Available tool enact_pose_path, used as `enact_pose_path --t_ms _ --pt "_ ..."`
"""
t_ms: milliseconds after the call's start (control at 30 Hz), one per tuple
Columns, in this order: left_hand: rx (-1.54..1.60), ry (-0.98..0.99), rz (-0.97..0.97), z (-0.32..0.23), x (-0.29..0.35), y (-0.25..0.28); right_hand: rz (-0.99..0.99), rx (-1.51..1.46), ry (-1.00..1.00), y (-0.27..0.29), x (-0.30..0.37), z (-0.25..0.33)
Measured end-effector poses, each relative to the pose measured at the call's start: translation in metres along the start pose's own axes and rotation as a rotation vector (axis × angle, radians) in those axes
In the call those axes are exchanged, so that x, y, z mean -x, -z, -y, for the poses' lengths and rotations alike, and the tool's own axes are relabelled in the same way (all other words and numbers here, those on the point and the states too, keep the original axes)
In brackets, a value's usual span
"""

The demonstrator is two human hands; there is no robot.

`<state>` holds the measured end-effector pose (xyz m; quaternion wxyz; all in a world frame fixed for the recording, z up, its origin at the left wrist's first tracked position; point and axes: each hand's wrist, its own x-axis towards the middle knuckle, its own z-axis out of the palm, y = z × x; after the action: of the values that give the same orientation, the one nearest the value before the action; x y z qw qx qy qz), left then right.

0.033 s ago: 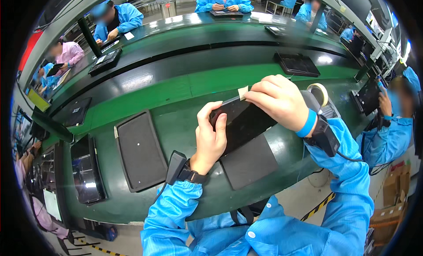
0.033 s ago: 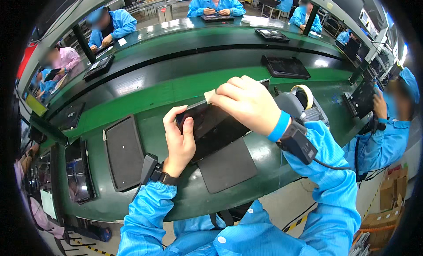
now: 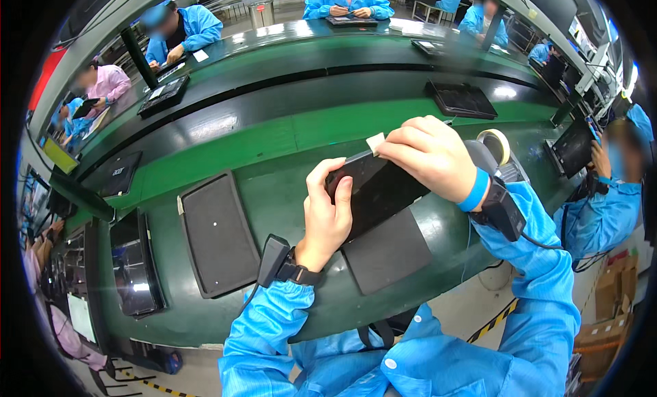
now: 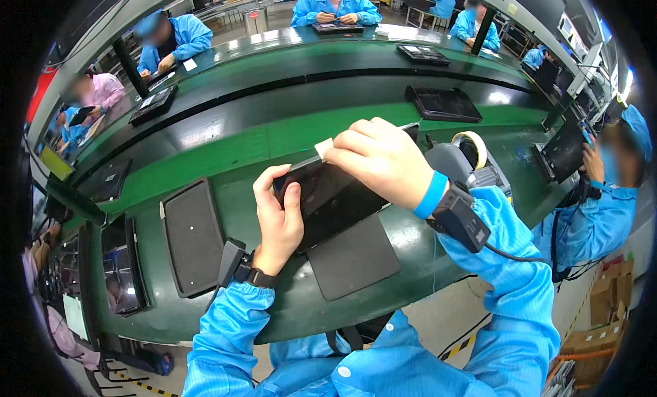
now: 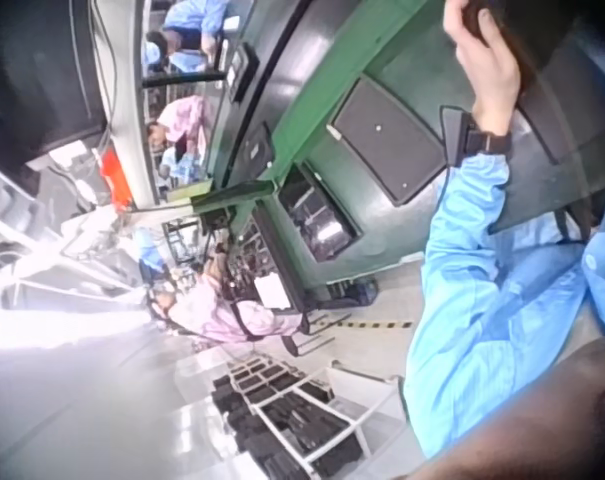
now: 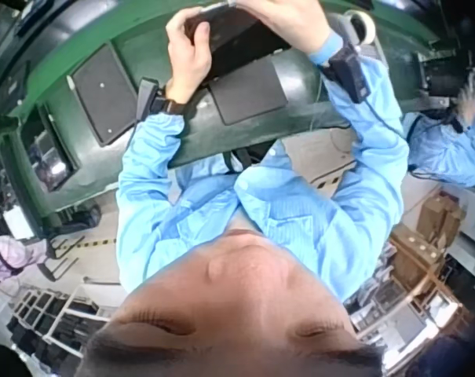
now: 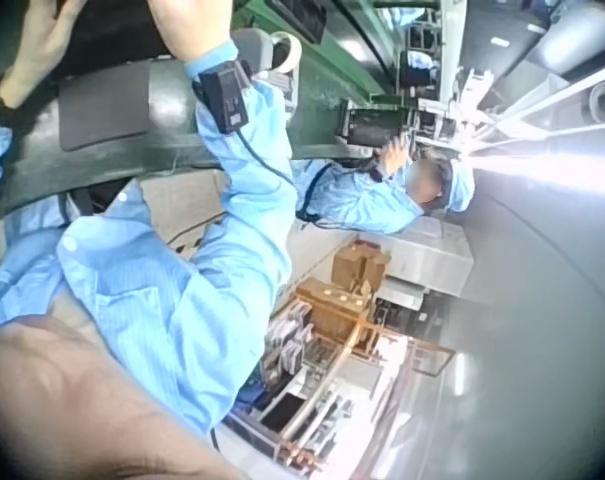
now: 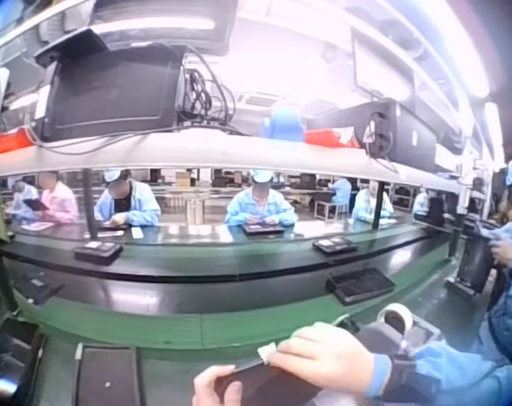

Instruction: Applying screen protectors and assembling tablet computer components on a factory production line.

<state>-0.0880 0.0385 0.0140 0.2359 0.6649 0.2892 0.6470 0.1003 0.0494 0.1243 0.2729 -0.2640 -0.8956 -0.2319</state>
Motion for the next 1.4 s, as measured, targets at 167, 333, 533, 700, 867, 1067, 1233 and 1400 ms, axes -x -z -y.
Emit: enact_pose_path --t_ms 167,333,533,700,867,1067,1233,1400 --pt "0.020 0.023 -0.009 0.007 0.003 0.002 0.025 -0.126 -0.036 -0.015 -0.003 -0.008" --pt "0.030 -0.002 -0.035 0.007 0.004 0.001 0.198 -0.497 -0.167 -0.016 -0.016 -0.025" --pt "0.077 0.015 -0.011 0.010 0.003 0.000 0.337 -0.631 -0.299 -0.026 -0.010 -0.030" --pt "0.048 0.066 -0.086 0.018 -0.006 0.004 0.200 -0.147 -0.260 -0.030 -0.014 -0.010" --pt "0.001 0.193 -0.253 0.027 -0.019 0.017 -0.456 -0.369 -0.649 -0.023 0.028 0.006" --pt "0.299 0.654 -0.453 0.076 -0.043 0.070 -0.585 -0.438 -0.928 -0.059 0.104 0.002" --pt "0.509 0.679 -0.532 0.106 -0.080 0.084 -0.608 -0.665 -1.084 -0.081 0.117 0.003" --pt "0.423 0.941 -0.572 0.175 -0.118 0.111 -0.569 -0.769 -1.224 -0.093 0.125 -0.002"
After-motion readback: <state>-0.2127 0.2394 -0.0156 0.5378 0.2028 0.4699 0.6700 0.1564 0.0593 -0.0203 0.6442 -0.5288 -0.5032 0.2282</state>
